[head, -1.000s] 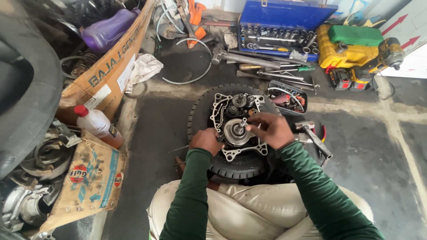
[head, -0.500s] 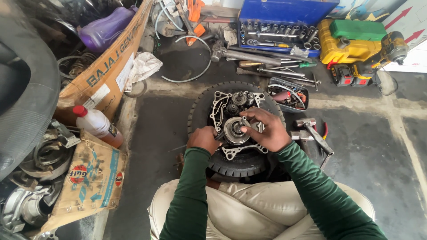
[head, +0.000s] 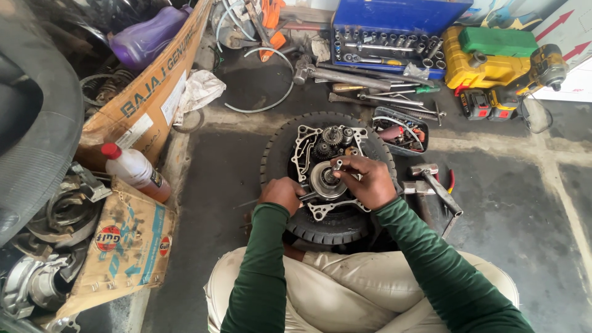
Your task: The person sits on the workshop floor working on a scooter engine crankcase resting on a tire. They use a spanner to loosen and tighten bolts on the variator and crankcase cover, reposition the pulley component, and manipulate gears and fasteners on the engine casing throughout the clip.
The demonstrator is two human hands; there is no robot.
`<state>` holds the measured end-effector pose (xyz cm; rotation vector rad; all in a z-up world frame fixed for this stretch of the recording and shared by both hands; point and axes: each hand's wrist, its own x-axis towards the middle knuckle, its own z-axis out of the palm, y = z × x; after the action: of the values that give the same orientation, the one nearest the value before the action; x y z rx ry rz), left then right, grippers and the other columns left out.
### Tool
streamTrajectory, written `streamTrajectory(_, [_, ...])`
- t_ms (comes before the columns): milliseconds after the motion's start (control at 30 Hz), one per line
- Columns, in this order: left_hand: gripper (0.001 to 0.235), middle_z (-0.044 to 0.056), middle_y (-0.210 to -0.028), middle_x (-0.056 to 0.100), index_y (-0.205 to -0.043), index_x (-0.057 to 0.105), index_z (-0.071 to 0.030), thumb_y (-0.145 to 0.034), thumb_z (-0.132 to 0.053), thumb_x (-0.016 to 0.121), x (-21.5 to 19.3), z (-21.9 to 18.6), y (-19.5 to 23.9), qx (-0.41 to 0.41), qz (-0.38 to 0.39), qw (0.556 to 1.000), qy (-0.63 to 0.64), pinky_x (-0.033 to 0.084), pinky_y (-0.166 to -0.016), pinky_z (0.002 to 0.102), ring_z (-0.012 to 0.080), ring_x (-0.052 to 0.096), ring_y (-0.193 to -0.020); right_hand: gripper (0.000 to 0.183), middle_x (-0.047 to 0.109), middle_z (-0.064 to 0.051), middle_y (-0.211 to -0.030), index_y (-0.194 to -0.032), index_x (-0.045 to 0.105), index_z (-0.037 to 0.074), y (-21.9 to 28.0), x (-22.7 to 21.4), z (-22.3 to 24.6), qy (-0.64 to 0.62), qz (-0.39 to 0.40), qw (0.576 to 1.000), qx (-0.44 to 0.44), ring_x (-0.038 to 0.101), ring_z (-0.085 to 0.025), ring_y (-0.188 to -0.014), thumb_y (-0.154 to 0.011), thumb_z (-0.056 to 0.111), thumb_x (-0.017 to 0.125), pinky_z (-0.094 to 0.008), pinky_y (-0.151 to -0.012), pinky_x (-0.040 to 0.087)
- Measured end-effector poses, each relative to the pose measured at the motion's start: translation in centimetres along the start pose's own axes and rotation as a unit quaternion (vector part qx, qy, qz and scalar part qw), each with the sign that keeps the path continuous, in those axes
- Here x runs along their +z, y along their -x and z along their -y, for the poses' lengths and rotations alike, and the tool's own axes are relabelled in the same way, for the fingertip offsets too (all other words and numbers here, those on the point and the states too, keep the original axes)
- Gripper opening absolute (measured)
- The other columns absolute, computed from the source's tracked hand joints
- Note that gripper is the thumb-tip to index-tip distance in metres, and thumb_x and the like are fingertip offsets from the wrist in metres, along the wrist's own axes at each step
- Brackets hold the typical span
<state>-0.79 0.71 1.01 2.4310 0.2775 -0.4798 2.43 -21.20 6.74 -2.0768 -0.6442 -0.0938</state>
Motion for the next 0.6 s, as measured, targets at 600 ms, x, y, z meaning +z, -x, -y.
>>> streamTrajectory(600, [0.031,0.01,-0.113,0.075,-0.111,0.081,-0.026,-0.082,-0.016,0.084,-0.18,0.3,-0.28,0.008,-0.014,0.999,-0.045,0.054,-0.098,0.046,0.0329,0.068,-0.109,0.024,0.077,-0.011,-0.099,-0.102,0.075,0.002,-0.04,0.26,-0.92,0.024,-0.039,0.999,-0.027,0.076,-0.02,-0.081,-0.084,0.013,0.084,-0.03,-0.07,0.06])
